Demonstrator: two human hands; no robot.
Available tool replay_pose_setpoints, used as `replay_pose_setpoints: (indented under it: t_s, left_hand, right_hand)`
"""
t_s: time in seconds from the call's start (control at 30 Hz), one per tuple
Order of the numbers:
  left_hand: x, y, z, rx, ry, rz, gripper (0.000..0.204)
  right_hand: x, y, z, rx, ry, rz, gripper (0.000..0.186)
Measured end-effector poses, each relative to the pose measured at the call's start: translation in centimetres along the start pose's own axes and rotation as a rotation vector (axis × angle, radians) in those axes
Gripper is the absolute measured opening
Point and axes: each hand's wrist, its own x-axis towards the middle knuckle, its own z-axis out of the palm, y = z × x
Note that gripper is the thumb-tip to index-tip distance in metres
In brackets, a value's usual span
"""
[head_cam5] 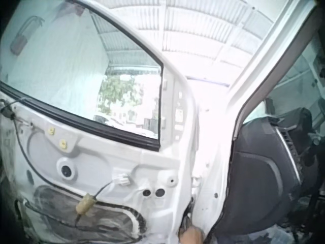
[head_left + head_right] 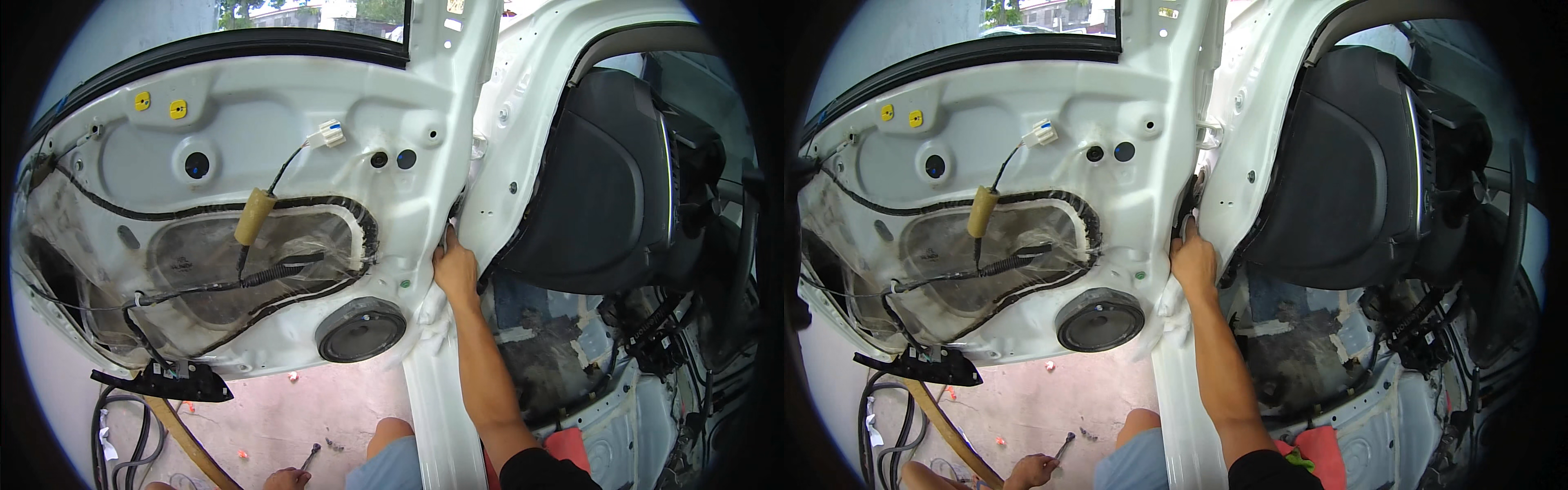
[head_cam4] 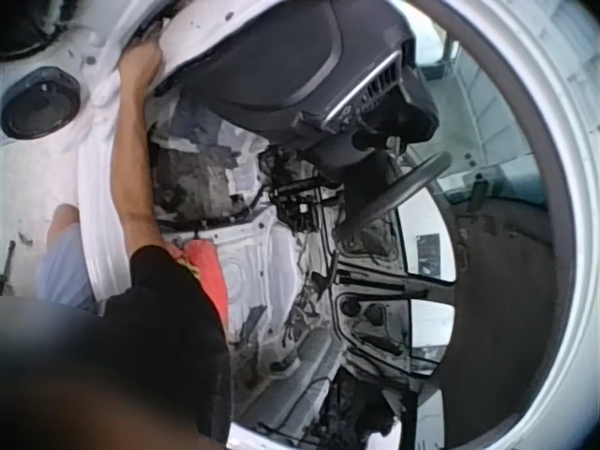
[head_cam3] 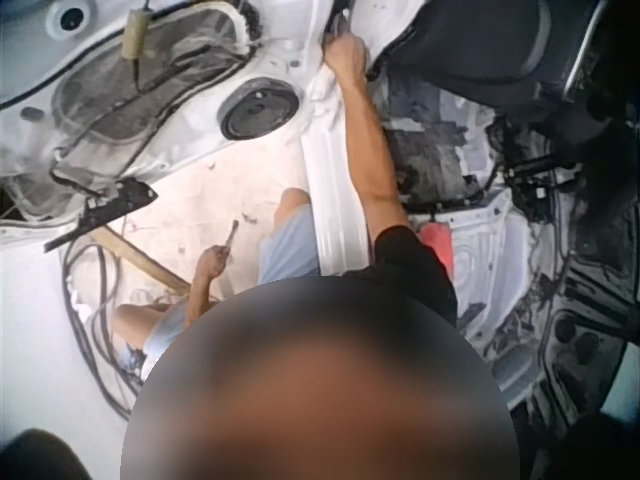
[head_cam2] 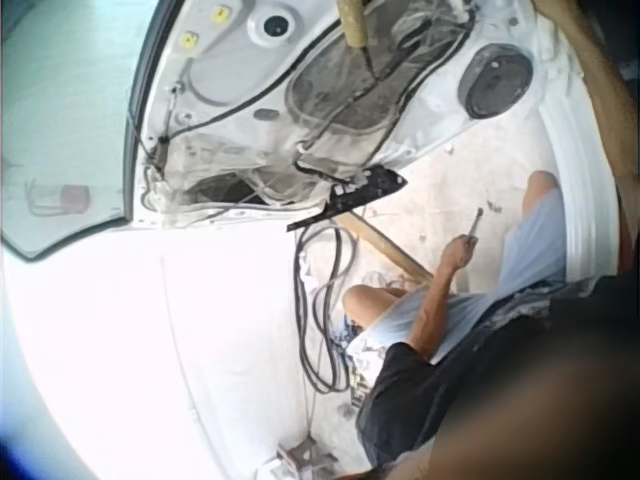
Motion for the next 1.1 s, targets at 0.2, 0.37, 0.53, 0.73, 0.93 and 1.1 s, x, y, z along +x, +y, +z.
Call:
replay_pose_setpoints:
  t_s: [0.2, 0.37, 0.53, 0.73, 0.93, 1.1]
  left_hand:
    - [0.34, -0.05, 0.03, 0.027, -0.038, 0.013, 0.041]
    - [0.46, 0.14, -0.03, 0.021, -0.041, -0.025, 0.043]
    - [0.58, 0.32, -0.18, 0.057, -0.106, -0.018, 0.044]
    - [0.66, 0.6, -0.26, 0.042, -0.111, -0.054, 0.044]
    - [0.66, 0.38, -0.17, 0.031, -0.06, -0.031, 0.044]
    - [0.47, 0.02, -0.03, 0.051, -0.104, -0.061, 0.045]
  right_hand:
    - [-0.02, -0.08, -0.2, -0.059, -0.038, -0.007, 0.056]
    - [-0.24, -0.59, -0.61, -0.045, -0.037, -0.003, 0.053]
    - [-0.63, -0.36, -0.4, -0.025, -0.032, -0.002, 0.055]
    - [-0.57, 0.18, 0.1, -0.082, -0.064, -0.012, 0.057]
    - [-0.52, 0.03, -0.24, -0.072, -0.088, -0.059, 0.062]
    - [-0.3, 0.06, -0.12, -0.03, -0.055, 0.001, 0.061]
